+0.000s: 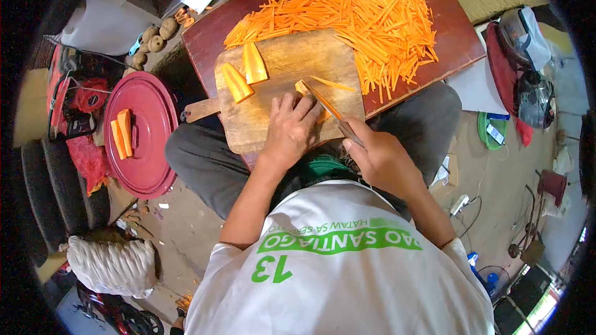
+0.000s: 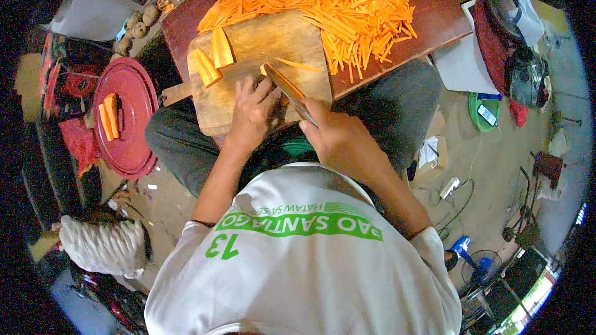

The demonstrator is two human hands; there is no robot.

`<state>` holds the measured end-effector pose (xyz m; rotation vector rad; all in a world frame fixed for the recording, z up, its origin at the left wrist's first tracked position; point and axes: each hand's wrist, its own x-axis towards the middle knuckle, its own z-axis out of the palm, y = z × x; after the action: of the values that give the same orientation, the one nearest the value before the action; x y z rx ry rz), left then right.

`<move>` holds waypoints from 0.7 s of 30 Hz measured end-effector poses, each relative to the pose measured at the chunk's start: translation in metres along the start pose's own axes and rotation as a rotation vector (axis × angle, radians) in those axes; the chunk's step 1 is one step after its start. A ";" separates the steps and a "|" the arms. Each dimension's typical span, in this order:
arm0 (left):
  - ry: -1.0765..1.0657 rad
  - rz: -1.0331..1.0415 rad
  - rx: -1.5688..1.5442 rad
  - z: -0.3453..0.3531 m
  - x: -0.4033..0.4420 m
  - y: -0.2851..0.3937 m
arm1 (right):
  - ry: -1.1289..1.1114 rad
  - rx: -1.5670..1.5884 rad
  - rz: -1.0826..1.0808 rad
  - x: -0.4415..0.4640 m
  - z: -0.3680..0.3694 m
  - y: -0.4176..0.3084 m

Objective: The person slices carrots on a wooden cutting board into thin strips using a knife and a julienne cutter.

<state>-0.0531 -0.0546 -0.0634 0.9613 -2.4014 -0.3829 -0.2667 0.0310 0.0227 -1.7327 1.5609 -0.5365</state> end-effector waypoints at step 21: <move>0.042 0.030 -0.019 0.004 -0.004 -0.004 | 0.009 -0.032 -0.048 0.049 0.019 -0.004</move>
<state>-0.0509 -0.0549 -0.0700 0.9149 -2.3678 -0.3699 -0.2420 -0.0125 0.0054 -1.7979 1.5456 -0.5464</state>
